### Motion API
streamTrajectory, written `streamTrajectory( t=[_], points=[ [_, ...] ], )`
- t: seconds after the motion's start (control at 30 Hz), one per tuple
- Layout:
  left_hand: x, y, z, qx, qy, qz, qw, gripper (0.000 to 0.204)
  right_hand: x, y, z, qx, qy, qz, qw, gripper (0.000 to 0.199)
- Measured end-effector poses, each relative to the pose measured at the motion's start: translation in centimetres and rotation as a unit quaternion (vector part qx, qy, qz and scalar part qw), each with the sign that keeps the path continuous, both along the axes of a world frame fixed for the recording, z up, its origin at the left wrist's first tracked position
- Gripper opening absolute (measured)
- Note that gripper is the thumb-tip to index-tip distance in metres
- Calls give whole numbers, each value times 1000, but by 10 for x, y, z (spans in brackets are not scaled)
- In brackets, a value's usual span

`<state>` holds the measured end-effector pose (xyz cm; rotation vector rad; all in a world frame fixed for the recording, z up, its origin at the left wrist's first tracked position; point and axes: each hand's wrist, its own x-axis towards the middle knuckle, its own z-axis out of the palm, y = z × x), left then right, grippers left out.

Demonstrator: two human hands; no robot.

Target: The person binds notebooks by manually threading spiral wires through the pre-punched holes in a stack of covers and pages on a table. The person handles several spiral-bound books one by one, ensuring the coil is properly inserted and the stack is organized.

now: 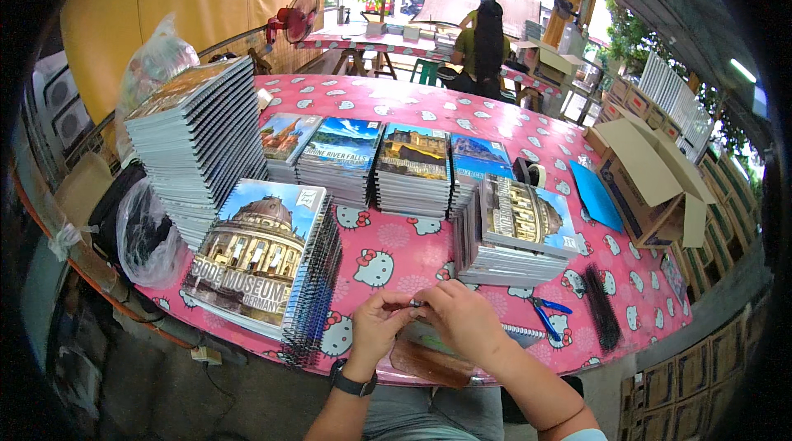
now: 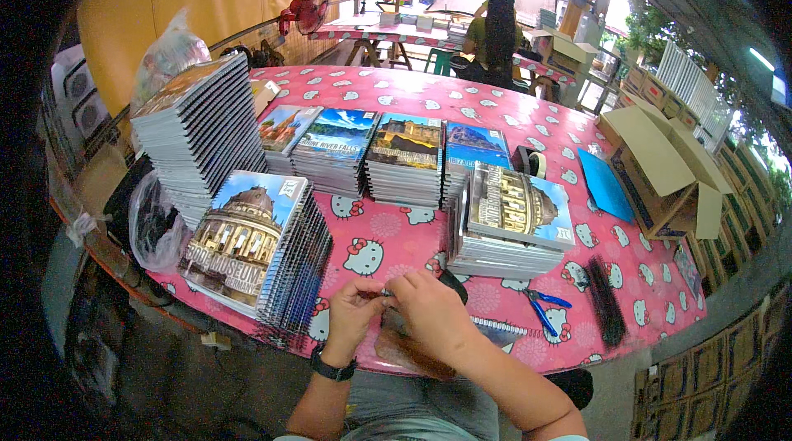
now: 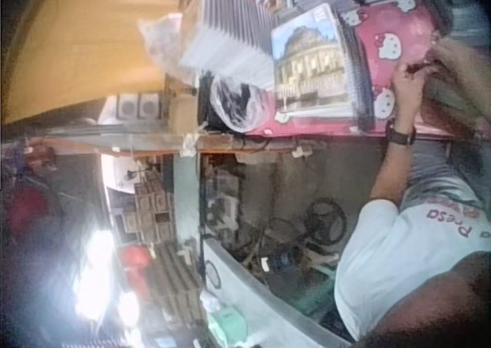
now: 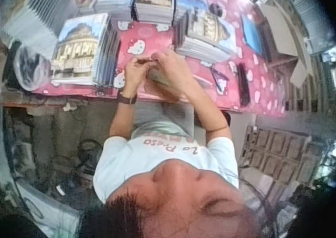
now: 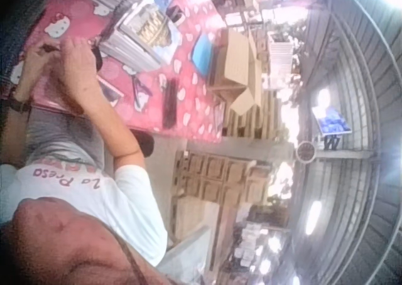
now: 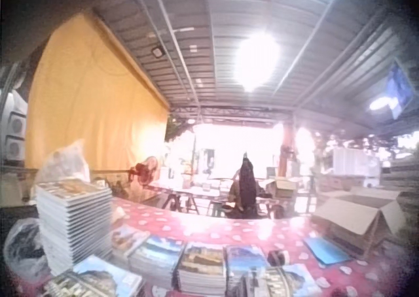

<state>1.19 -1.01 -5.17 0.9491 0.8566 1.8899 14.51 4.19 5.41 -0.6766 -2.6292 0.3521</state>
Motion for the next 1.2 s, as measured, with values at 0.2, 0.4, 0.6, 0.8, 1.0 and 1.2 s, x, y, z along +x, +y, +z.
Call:
streamTrajectory(
  t=[0.2,0.4,0.6,0.8,1.0,1.2],
  points=[
    [2,1,-3,-8,30,44,999,20,-2,4,6,44,30,31,998,18],
    [1,-3,-1,-3,62,84,995,18,-8,14,-4,83,9,43,996,14],
    [0,-2,9,-29,55,78,995,17,-12,7,-11,89,-73,38,993,16],
    [8,-3,33,-22,248,174,953,58,18,16,20,29,-19,39,999,19],
    [14,-42,68,44,221,261,939,83,40,-2,110,-183,513,77,835,20],
    [-40,-88,130,85,159,448,875,48,-58,32,133,-391,626,153,658,13]
  ],
)
